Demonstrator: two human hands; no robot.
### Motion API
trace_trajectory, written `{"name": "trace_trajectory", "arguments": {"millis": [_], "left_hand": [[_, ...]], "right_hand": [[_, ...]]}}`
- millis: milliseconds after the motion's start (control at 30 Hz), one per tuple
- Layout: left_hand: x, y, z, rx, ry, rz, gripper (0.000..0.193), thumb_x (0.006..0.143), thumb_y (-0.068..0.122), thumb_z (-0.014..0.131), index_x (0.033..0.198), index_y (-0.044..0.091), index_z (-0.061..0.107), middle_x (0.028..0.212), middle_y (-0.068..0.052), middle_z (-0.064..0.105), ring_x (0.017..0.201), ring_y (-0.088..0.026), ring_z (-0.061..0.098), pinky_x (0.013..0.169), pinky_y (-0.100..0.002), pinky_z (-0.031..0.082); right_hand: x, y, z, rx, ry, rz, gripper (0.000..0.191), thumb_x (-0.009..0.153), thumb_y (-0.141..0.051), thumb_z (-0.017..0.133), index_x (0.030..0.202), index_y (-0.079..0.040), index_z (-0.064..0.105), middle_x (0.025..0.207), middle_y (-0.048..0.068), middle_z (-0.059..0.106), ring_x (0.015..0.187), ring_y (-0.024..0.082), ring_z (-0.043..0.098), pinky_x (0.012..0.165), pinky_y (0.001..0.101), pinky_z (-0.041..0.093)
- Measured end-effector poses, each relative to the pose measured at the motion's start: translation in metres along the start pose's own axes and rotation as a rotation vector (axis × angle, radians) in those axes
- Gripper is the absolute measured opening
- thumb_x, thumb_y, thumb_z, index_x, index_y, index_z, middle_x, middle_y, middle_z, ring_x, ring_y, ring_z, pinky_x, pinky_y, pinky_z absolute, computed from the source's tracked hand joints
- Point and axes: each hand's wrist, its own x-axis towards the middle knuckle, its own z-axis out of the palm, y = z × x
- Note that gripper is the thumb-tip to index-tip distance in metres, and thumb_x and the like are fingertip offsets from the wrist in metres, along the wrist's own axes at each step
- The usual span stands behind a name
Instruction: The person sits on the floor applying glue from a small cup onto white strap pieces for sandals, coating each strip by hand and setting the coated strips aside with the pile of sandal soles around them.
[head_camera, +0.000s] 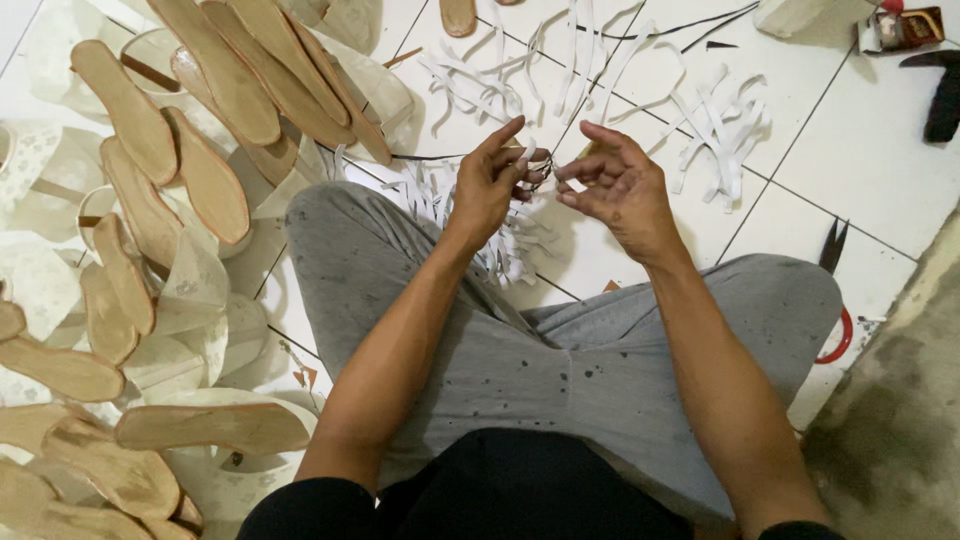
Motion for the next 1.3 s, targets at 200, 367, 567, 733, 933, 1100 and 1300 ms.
{"name": "trace_trajectory", "arguments": {"millis": [200, 367, 567, 733, 933, 1100, 1300], "left_hand": [[-0.008, 0.006, 0.011, -0.002, -0.135, 0.053, 0.058, 0.105, -0.004, 0.051, 0.16, 0.007, 0.035, 0.117, -0.011, 0.074, 0.098, -0.013, 0.072, 0.083, -0.027, 0.059], [-0.021, 0.026, 0.027, 0.308, -0.121, 0.119, 0.067, 0.102, -0.005, 0.053, 0.162, 0.013, 0.031, 0.106, -0.008, 0.076, 0.081, -0.011, 0.067, 0.077, -0.028, 0.059], [-0.026, 0.024, 0.03, 0.369, -0.172, 0.178, 0.062, 0.101, -0.002, 0.059, 0.158, 0.008, 0.037, 0.089, -0.008, 0.073, 0.073, -0.01, 0.06, 0.07, -0.028, 0.054], [-0.017, 0.006, 0.029, 0.181, -0.183, -0.026, 0.024, 0.106, 0.006, 0.059, 0.122, -0.009, 0.069, 0.087, -0.009, 0.072, 0.074, -0.011, 0.064, 0.065, -0.027, 0.051], [-0.017, -0.002, 0.032, -0.078, -0.186, -0.089, 0.024, 0.106, 0.009, 0.058, 0.119, -0.01, 0.067, 0.09, -0.007, 0.07, 0.082, -0.015, 0.075, 0.071, -0.028, 0.061], [-0.017, -0.003, 0.033, -0.132, -0.16, -0.1, 0.027, 0.103, 0.009, 0.06, 0.122, -0.009, 0.066, 0.1, -0.009, 0.074, 0.083, -0.016, 0.073, 0.072, -0.029, 0.062], [-0.013, -0.006, 0.028, -0.127, -0.178, -0.114, 0.027, 0.104, 0.01, 0.061, 0.124, -0.007, 0.066, 0.098, -0.011, 0.074, 0.081, -0.014, 0.069, 0.069, -0.028, 0.06]], "right_hand": [[-0.001, -0.001, 0.002, -0.062, 0.078, -0.053, 0.064, 0.091, 0.015, 0.075, 0.149, 0.002, 0.051, 0.112, 0.014, 0.072, 0.103, 0.017, 0.072, 0.093, 0.0306, 0.062], [0.003, 0.003, 0.003, -0.02, 0.157, -0.047, 0.076, 0.084, 0.016, 0.076, 0.151, 0.0, 0.043, 0.119, 0.006, 0.066, 0.086, 0.012, 0.066, 0.079, 0.0286, 0.063], [0.003, 0.01, -0.003, -0.004, 0.171, 0.064, 0.076, 0.088, 0.013, 0.076, 0.156, -0.001, 0.045, 0.102, 0.017, 0.068, 0.087, 0.013, 0.069, 0.077, 0.0281, 0.06], [0.004, 0.015, -0.001, 0.02, 0.21, -0.02, 0.074, 0.087, 0.012, 0.078, 0.152, -0.001, 0.046, 0.113, 0.012, 0.067, 0.092, 0.012, 0.067, 0.082, 0.0283, 0.063], [0.005, 0.022, -0.001, 0.021, 0.251, -0.066, 0.073, 0.086, 0.013, 0.078, 0.15, -0.001, 0.047, 0.114, 0.008, 0.063, 0.094, 0.012, 0.065, 0.085, 0.0283, 0.062], [0.005, 0.027, 0.0, 0.078, 0.248, -0.041, 0.069, 0.087, 0.014, 0.077, 0.149, -0.002, 0.05, 0.111, 0.007, 0.062, 0.092, 0.012, 0.064, 0.082, 0.0279, 0.061], [0.005, 0.023, -0.004, 0.202, 0.271, -0.026, 0.058, 0.093, 0.01, 0.072, 0.146, -0.002, 0.053, 0.108, 0.007, 0.065, 0.095, 0.011, 0.067, 0.081, 0.029, 0.064]]}}
